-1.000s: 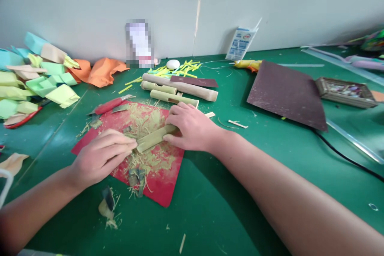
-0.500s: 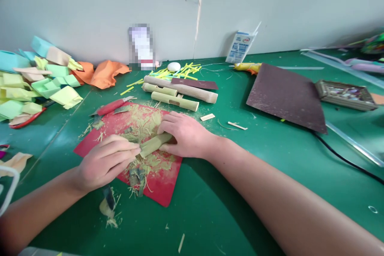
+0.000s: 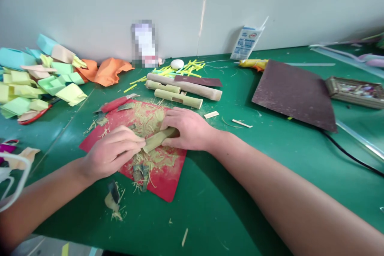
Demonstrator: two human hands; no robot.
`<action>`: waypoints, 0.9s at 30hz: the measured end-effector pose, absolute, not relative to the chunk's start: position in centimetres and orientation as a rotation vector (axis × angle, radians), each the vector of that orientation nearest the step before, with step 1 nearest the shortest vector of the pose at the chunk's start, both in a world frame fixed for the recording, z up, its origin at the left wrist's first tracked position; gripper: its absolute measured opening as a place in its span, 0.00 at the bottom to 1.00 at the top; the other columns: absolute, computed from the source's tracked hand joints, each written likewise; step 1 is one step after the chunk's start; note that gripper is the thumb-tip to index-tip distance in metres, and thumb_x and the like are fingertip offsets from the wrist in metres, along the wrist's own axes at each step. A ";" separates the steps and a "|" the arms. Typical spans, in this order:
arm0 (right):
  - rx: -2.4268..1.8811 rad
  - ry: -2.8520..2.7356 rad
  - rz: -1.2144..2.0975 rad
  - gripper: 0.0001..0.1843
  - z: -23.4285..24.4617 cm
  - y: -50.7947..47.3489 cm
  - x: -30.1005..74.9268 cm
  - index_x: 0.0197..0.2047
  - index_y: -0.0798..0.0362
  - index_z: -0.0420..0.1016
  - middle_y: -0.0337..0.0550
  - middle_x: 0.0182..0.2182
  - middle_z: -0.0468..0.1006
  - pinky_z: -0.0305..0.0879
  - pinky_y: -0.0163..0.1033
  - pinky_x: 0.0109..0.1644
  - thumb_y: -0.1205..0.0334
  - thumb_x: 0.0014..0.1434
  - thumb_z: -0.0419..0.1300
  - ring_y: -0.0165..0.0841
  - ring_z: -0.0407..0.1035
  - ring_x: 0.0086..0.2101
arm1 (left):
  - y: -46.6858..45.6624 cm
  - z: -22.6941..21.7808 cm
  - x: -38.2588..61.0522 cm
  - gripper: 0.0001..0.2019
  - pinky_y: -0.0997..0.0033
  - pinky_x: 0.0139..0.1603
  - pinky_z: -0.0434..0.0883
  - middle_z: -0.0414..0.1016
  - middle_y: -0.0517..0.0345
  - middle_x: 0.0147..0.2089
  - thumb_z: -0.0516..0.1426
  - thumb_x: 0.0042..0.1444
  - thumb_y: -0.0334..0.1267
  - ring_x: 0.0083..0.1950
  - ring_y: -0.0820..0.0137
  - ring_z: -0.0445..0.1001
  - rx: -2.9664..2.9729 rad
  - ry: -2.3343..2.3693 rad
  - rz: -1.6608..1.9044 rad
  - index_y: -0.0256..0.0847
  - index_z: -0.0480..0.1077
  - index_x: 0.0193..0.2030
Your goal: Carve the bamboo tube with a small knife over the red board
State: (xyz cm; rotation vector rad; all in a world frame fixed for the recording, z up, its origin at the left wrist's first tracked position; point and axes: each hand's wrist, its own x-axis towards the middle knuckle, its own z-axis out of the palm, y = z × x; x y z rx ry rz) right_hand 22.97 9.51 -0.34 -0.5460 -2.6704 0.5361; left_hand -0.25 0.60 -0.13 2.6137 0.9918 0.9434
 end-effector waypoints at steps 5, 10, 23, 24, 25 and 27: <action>-0.556 -2.672 0.538 0.12 -0.3 9.6 23.0 0.38 0.52 0.73 0.43 0.34 0.72 0.57 0.39 0.38 0.53 0.55 0.62 0.35 0.64 0.35 | 1.0 -0.2 0.1 0.06 0.64 0.42 0.71 0.76 0.51 0.39 0.54 0.60 0.27 0.40 0.69 0.72 2.609 0.932 1.010 0.37 0.72 0.39; -0.560 -2.677 0.519 0.14 -0.4 9.6 22.9 0.38 0.53 0.73 0.42 0.34 0.71 0.57 0.39 0.38 0.52 0.54 0.63 0.34 0.64 0.35 | 0.6 -0.2 -0.6 0.08 0.64 0.44 0.71 0.76 0.51 0.42 0.55 0.59 0.26 0.43 0.68 0.71 2.640 0.957 0.920 0.37 0.72 0.43; -0.565 -2.669 0.512 0.14 -0.5 9.6 22.9 0.38 0.54 0.74 0.42 0.34 0.71 0.55 0.38 0.37 0.53 0.53 0.64 0.33 0.63 0.34 | 0.6 -0.2 -0.3 0.07 0.64 0.45 0.71 0.76 0.50 0.42 0.55 0.59 0.27 0.44 0.68 0.70 2.628 0.975 0.920 0.35 0.73 0.43; -0.562 -2.667 0.509 0.14 -0.5 9.7 22.9 0.38 0.54 0.74 0.42 0.33 0.71 0.55 0.38 0.37 0.54 0.53 0.64 0.33 0.63 0.34 | 0.9 -0.2 0.0 0.06 0.64 0.44 0.72 0.76 0.50 0.41 0.56 0.59 0.27 0.43 0.68 0.70 2.635 0.955 0.953 0.35 0.73 0.41; -0.560 -2.667 0.505 0.14 -0.5 9.7 22.9 0.38 0.54 0.74 0.42 0.33 0.71 0.55 0.38 0.37 0.54 0.53 0.64 0.34 0.63 0.34 | 1.3 -0.3 0.4 0.05 0.65 0.43 0.72 0.76 0.50 0.41 0.56 0.59 0.27 0.42 0.68 0.71 2.638 0.926 0.993 0.35 0.73 0.40; -0.555 -2.668 0.501 0.14 -0.6 9.7 22.9 0.38 0.54 0.74 0.42 0.33 0.71 0.54 0.38 0.37 0.52 0.53 0.64 0.34 0.63 0.34 | 1.9 -0.5 0.9 0.05 0.65 0.42 0.72 0.76 0.51 0.40 0.56 0.59 0.27 0.41 0.69 0.71 2.636 0.892 1.029 0.35 0.73 0.39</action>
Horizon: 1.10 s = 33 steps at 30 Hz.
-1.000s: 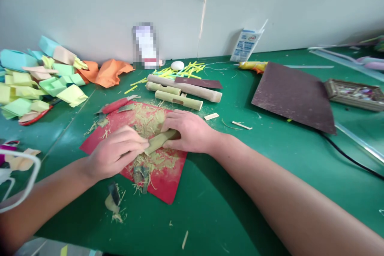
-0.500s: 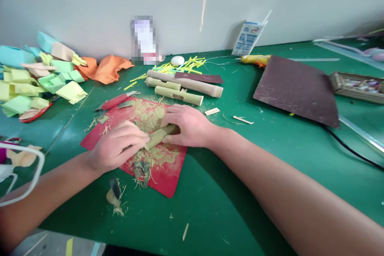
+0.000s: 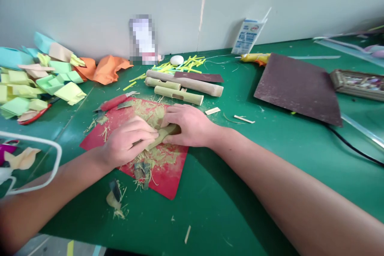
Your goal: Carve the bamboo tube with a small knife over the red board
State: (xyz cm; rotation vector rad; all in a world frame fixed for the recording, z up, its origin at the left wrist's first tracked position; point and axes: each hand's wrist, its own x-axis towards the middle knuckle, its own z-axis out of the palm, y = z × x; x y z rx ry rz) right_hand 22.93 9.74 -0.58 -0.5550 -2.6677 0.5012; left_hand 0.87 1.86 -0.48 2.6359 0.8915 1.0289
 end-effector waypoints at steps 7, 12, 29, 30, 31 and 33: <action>-0.553 -2.656 0.509 0.15 -0.8 9.9 22.9 0.38 0.53 0.74 0.42 0.33 0.71 0.55 0.38 0.37 0.51 0.53 0.64 0.33 0.64 0.33 | -0.1 -0.4 -1.1 0.09 0.64 0.46 0.73 0.75 0.49 0.44 0.56 0.59 0.26 0.45 0.68 0.70 2.724 0.959 0.869 0.35 0.72 0.46; -0.542 -2.656 0.507 0.14 -0.9 9.9 22.9 0.38 0.54 0.74 0.42 0.32 0.71 0.54 0.38 0.37 0.52 0.53 0.64 0.33 0.64 0.34 | 1.2 -0.6 0.4 0.07 0.64 0.44 0.74 0.76 0.51 0.42 0.56 0.59 0.27 0.44 0.68 0.70 2.792 0.894 0.941 0.36 0.72 0.43; -0.542 -2.664 0.502 0.15 -0.6 9.9 22.8 0.38 0.54 0.75 0.42 0.33 0.72 0.55 0.38 0.38 0.53 0.52 0.65 0.33 0.64 0.34 | 0.6 -0.5 0.0 0.11 0.63 0.46 0.74 0.75 0.50 0.46 0.54 0.60 0.26 0.46 0.67 0.70 2.973 0.870 0.757 0.34 0.70 0.49; -0.546 -2.665 0.505 0.15 -0.6 9.9 22.8 0.38 0.54 0.75 0.42 0.33 0.72 0.55 0.38 0.38 0.52 0.52 0.65 0.33 0.64 0.34 | 0.2 -0.5 -0.4 0.11 0.63 0.47 0.74 0.75 0.49 0.47 0.55 0.60 0.26 0.47 0.66 0.70 2.993 0.864 0.729 0.33 0.70 0.50; -0.549 -2.666 0.506 0.15 -0.6 10.0 22.7 0.38 0.54 0.75 0.42 0.33 0.72 0.55 0.38 0.38 0.52 0.52 0.65 0.33 0.65 0.34 | 0.1 -0.5 -0.6 0.12 0.63 0.47 0.74 0.75 0.49 0.47 0.55 0.59 0.26 0.47 0.66 0.70 3.014 0.860 0.720 0.33 0.70 0.50; -0.553 -2.664 0.505 0.14 -0.6 10.0 22.7 0.38 0.54 0.75 0.42 0.33 0.72 0.55 0.38 0.37 0.52 0.52 0.65 0.33 0.65 0.34 | 0.3 -0.6 -0.2 0.10 0.63 0.46 0.74 0.75 0.49 0.45 0.56 0.58 0.25 0.46 0.65 0.69 3.028 0.861 0.770 0.32 0.70 0.48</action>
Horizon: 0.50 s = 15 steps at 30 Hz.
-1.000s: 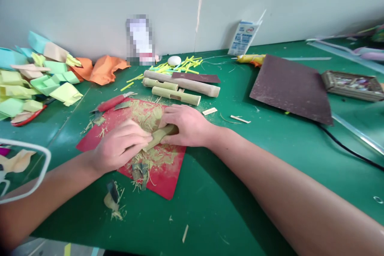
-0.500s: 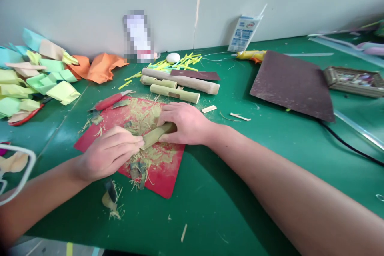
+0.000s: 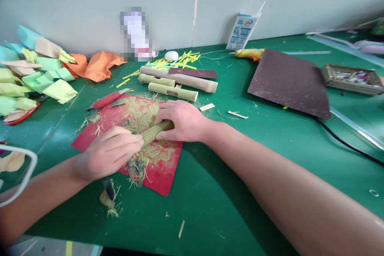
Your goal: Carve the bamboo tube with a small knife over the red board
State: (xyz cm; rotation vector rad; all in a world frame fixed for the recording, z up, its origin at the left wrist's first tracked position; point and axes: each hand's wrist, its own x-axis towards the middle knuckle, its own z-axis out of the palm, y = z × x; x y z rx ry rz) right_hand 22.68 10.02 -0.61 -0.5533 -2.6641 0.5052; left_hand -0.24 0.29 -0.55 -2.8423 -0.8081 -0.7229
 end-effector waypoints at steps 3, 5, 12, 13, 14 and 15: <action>-0.544 -2.656 0.497 0.14 -0.7 10.1 22.6 0.38 0.53 0.75 0.42 0.32 0.72 0.55 0.37 0.37 0.52 0.53 0.64 0.33 0.65 0.33 | 1.4 -0.6 1.3 0.07 0.65 0.44 0.74 0.76 0.50 0.41 0.56 0.59 0.25 0.43 0.67 0.69 -2.816 -0.832 -0.864 0.32 0.71 0.43; -0.537 -2.653 0.496 0.14 -0.8 10.1 22.6 0.38 0.53 0.75 0.42 0.32 0.72 0.55 0.37 0.37 0.52 0.53 0.64 0.33 0.65 0.34 | 1.6 -0.6 1.6 0.07 0.65 0.44 0.75 0.76 0.51 0.41 0.55 0.59 0.25 0.43 0.67 0.70 -2.824 -0.827 -0.873 0.33 0.71 0.43; -0.538 -2.665 0.520 0.16 -0.7 10.3 22.7 0.39 0.53 0.76 0.42 0.33 0.73 0.55 0.37 0.37 0.50 0.53 0.64 0.33 0.65 0.34 | -0.1 -0.9 -0.7 0.11 0.64 0.46 0.75 0.75 0.50 0.47 0.56 0.59 0.26 0.47 0.65 0.71 -2.774 -0.739 -0.636 0.33 0.69 0.49; -0.542 -2.663 0.520 0.16 -0.7 10.3 22.7 0.39 0.53 0.76 0.41 0.32 0.73 0.55 0.37 0.37 0.50 0.53 0.64 0.33 0.65 0.34 | 0.2 -0.9 -0.4 0.10 0.64 0.45 0.76 0.75 0.50 0.46 0.56 0.59 0.26 0.47 0.66 0.71 -2.757 -0.725 -0.660 0.33 0.70 0.48; -0.545 -2.661 0.521 0.16 -0.7 10.4 22.7 0.39 0.53 0.76 0.41 0.32 0.73 0.56 0.37 0.37 0.50 0.53 0.64 0.33 0.65 0.34 | 0.5 -0.9 0.0 0.09 0.65 0.44 0.76 0.76 0.51 0.45 0.56 0.59 0.27 0.46 0.66 0.71 -2.743 -0.718 -0.696 0.34 0.70 0.46; -0.546 -2.659 0.522 0.16 -0.7 10.4 22.7 0.39 0.53 0.76 0.41 0.32 0.73 0.56 0.37 0.37 0.50 0.53 0.64 0.33 0.65 0.34 | 0.8 -0.9 0.4 0.07 0.66 0.44 0.76 0.76 0.51 0.43 0.56 0.59 0.27 0.45 0.67 0.72 -2.733 -0.717 -0.730 0.34 0.70 0.45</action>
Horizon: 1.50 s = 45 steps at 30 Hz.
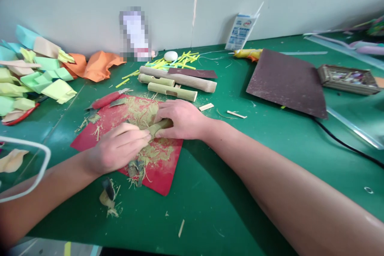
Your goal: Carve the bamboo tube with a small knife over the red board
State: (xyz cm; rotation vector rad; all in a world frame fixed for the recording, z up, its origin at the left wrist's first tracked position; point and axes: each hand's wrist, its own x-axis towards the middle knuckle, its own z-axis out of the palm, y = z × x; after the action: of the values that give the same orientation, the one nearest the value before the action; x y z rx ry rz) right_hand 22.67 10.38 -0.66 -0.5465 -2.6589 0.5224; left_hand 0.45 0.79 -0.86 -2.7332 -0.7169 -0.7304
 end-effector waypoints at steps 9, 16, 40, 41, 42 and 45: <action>-0.526 -2.682 0.528 0.16 -0.4 10.3 22.7 0.41 0.54 0.77 0.43 0.34 0.74 0.57 0.38 0.39 0.51 0.56 0.62 0.34 0.65 0.36 | -0.1 -0.9 -1.6 0.11 0.64 0.44 0.77 0.77 0.52 0.46 0.57 0.59 0.26 0.48 0.66 0.73 -2.724 -0.655 -0.603 0.34 0.69 0.49; -0.543 -2.686 0.554 0.13 -0.3 10.3 22.8 0.41 0.52 0.76 0.43 0.35 0.74 0.57 0.38 0.39 0.53 0.56 0.61 0.34 0.66 0.36 | 0.9 -0.4 0.3 0.08 0.66 0.42 0.78 0.77 0.50 0.42 0.55 0.60 0.26 0.44 0.66 0.74 -2.700 -0.647 -0.678 0.32 0.70 0.46; -0.613 -2.639 0.535 0.13 -0.4 10.0 22.7 0.40 0.52 0.77 0.44 0.36 0.72 0.58 0.38 0.38 0.54 0.55 0.61 0.35 0.66 0.37 | 1.7 -0.9 0.6 0.09 0.64 0.45 0.75 0.76 0.49 0.44 0.56 0.59 0.27 0.46 0.66 0.71 -2.788 -0.767 -0.720 0.33 0.71 0.47; -0.601 -2.639 0.545 0.13 -0.4 10.0 22.8 0.41 0.52 0.78 0.44 0.36 0.72 0.58 0.38 0.39 0.54 0.55 0.60 0.35 0.66 0.37 | 1.6 -0.8 0.6 0.10 0.64 0.46 0.75 0.76 0.49 0.45 0.55 0.60 0.27 0.46 0.66 0.71 -2.803 -0.775 -0.718 0.34 0.70 0.48; -0.587 -2.641 0.554 0.13 -0.4 10.0 22.8 0.42 0.52 0.78 0.44 0.37 0.73 0.59 0.39 0.40 0.55 0.56 0.60 0.35 0.66 0.38 | 1.3 -0.8 0.2 0.11 0.64 0.46 0.75 0.76 0.50 0.46 0.55 0.60 0.27 0.47 0.66 0.71 -2.816 -0.787 -0.708 0.34 0.70 0.49; -0.561 -2.643 0.565 0.12 -0.4 10.1 22.9 0.42 0.51 0.78 0.45 0.37 0.74 0.60 0.39 0.42 0.59 0.59 0.56 0.35 0.67 0.39 | 0.3 -0.7 -1.0 0.12 0.63 0.47 0.75 0.76 0.50 0.48 0.54 0.60 0.26 0.47 0.66 0.71 -2.820 -0.843 -0.698 0.35 0.70 0.50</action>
State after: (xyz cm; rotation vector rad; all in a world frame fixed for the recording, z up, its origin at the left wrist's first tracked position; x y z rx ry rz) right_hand 22.87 10.09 -0.40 -0.5606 -2.6430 0.5648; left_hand -0.96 0.32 -0.71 -2.8204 -0.8433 -0.6981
